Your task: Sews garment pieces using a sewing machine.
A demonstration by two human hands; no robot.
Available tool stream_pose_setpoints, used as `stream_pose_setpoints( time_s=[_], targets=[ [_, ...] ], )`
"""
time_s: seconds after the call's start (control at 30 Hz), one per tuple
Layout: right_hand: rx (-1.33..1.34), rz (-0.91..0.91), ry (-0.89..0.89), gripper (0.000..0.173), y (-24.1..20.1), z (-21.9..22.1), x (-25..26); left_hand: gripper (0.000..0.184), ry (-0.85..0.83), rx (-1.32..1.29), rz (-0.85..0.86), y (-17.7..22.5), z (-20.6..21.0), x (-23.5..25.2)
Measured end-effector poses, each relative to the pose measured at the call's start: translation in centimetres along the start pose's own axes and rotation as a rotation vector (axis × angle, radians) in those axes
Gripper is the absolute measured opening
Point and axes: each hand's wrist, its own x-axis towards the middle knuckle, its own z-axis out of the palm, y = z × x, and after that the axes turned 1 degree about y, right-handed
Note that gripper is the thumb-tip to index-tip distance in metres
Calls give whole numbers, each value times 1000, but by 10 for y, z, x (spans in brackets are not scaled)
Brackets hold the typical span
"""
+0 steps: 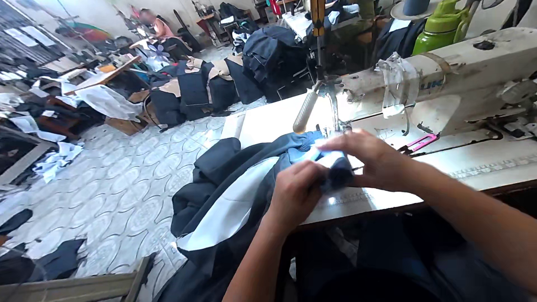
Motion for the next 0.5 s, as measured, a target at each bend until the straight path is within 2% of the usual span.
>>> stream_pose_setpoints(
  time_s=[0.03,0.07,0.13,0.17,0.23,0.3,0.4,0.5],
  targets=[
    [5,6,28,24,8,13,-22,18,-74,-100,21,0,-1,-2],
    [-6,14,62,19,10,26,-44,24,-181,-235,15,-4,-2,-3],
    [-48,21,95,24,-3,46,-79,52,-388,-438,-103,-23,6,-4],
    [-83,33,90,25,-13,57,-95,54,-434,-402,-184,-36,18,-6],
    [-156,99,73,26,-29,79,-125,43,-534,-145,-381,-59,51,-11],
    [-192,179,80,26,-33,93,-147,47,-656,115,-527,-74,82,-14],
    [-222,209,47,26,-30,95,-163,51,-677,273,-597,-73,96,-15],
    [-105,150,-137,23,-20,77,-154,53,-668,286,-606,-73,98,-15]
  ],
)
